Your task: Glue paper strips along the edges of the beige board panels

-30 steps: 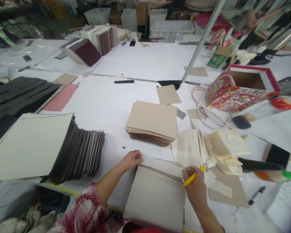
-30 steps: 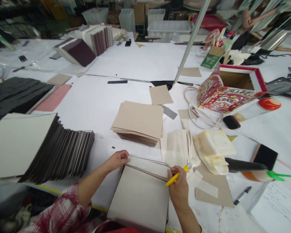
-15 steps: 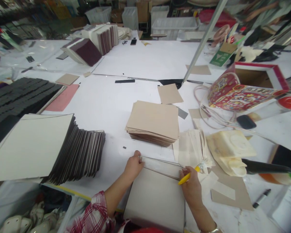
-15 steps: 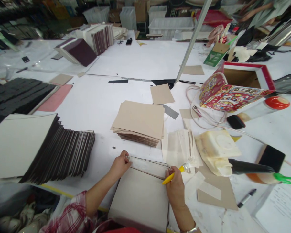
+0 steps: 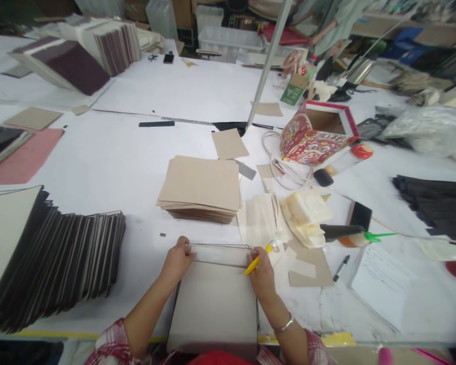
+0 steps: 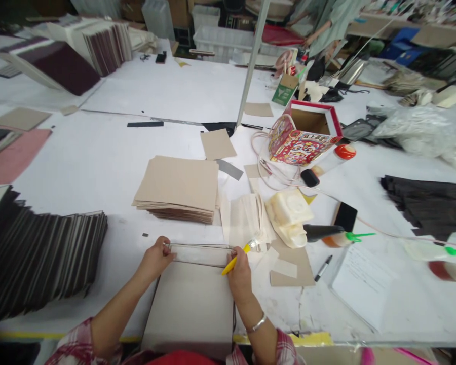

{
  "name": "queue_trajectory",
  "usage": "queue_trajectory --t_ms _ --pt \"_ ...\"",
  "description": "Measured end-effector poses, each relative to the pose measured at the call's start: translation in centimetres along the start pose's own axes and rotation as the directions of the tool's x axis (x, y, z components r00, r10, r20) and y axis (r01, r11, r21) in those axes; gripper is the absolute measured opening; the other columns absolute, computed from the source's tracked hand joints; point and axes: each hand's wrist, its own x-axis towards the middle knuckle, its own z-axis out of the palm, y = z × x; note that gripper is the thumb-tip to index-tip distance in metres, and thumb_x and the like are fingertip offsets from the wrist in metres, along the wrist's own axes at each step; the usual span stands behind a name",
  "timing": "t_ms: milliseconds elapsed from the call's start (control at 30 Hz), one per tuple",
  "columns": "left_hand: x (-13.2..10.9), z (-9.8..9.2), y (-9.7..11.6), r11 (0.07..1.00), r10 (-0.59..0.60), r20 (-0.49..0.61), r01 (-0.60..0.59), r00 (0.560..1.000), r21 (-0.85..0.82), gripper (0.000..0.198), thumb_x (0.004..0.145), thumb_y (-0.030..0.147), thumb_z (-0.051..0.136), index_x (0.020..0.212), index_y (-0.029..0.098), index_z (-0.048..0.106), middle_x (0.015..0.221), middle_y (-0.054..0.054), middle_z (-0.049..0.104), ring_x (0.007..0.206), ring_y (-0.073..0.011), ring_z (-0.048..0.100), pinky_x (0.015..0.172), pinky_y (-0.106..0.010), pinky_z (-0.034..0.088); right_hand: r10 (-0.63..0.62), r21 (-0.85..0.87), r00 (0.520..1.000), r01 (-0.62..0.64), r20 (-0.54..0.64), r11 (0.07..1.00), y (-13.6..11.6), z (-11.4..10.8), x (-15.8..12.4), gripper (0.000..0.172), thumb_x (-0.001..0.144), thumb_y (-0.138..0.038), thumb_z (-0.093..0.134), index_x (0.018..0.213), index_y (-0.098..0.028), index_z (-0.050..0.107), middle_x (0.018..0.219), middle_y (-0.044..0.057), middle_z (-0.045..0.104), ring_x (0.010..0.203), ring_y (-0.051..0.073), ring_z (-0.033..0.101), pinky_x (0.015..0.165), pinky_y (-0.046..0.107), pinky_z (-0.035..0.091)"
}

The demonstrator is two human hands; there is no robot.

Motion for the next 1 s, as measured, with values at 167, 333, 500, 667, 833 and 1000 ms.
queue_trajectory --t_ms 167,333,500,667,833,1000 --pt "0.2 -0.1 0.0 0.998 0.011 0.034 -0.013 0.999 0.058 0.029 0.068 0.016 0.059 0.09 0.021 0.041 0.059 0.006 0.051 0.057 -0.0135 0.053 0.056 -0.022 0.034 -0.038 -0.045 0.999 0.039 0.017 0.998 0.2 0.2 0.1 0.023 0.085 -0.029 0.039 0.103 -0.017 0.045 0.085 0.006 0.053 0.08 0.018 0.054 0.073 0.035 0.048" --pt "-1.3 -1.1 1.2 0.902 0.199 -0.137 -0.127 0.97 0.412 0.034 0.073 0.027 0.058 0.103 0.017 0.045 0.094 -0.01 0.056 0.093 -0.0255 0.051 0.076 -0.034 0.037 -0.122 -0.205 0.992 0.113 -0.034 0.972 -0.1 0.0 0.3 0.026 0.084 -0.027 0.042 0.108 -0.016 0.045 0.091 0.01 0.054 0.085 0.023 0.052 0.076 0.043 0.046" --pt "-4.2 -0.5 0.7 0.715 0.554 0.18 -0.575 0.813 0.398 0.035 0.081 0.033 0.05 0.114 0.022 0.047 0.118 -0.009 0.049 0.111 -0.0255 0.04 0.09 -0.038 0.03 -0.414 -0.07 0.902 0.424 0.125 0.903 -0.5 0.0 -1.9 0.027 0.083 -0.02 0.045 0.11 -0.02 0.044 0.114 0.01 0.052 0.102 0.023 0.049 0.084 0.046 0.045" --pt "-5.1 -1.4 -1.3 0.784 0.386 0.183 -0.427 0.904 0.451 0.036 0.073 0.031 0.06 0.107 0.02 0.052 0.107 -0.009 0.053 0.099 -0.0254 0.045 0.083 -0.039 0.034 -0.302 -0.046 0.942 0.311 0.144 0.949 0.3 -1.5 -4.2 0.028 0.082 -0.025 0.047 0.109 -0.018 0.044 0.108 0.011 0.055 0.101 0.024 0.05 0.085 0.046 0.044" --pt "-4.8 -2.4 -0.2 0.952 0.242 0.248 -0.279 0.938 0.124 0.013 0.07 0.025 0.06 0.079 0.015 0.058 0.079 -0.003 0.054 0.073 -0.0152 0.051 0.067 -0.026 0.04 0.071 0.087 0.971 -0.093 0.226 0.992 -1.3 -3.5 -4.1 0.029 0.078 -0.036 0.05 0.1 -0.02 0.041 0.087 0.004 0.058 0.076 0.018 0.058 0.072 0.036 0.049" --pt "-2.6 -2.9 2.1 0.937 0.349 0.154 -0.338 0.924 -0.09 0.01 0.072 0.025 0.058 0.068 0.016 0.059 0.071 0.001 0.054 0.071 -0.0123 0.052 0.067 -0.022 0.04 0.088 0.099 0.991 -0.098 0.099 0.99 -2.8 -4.1 -2.9 0.033 0.076 -0.04 0.051 0.101 -0.02 0.042 0.093 0.005 0.056 0.085 0.019 0.057 0.075 0.034 0.046"
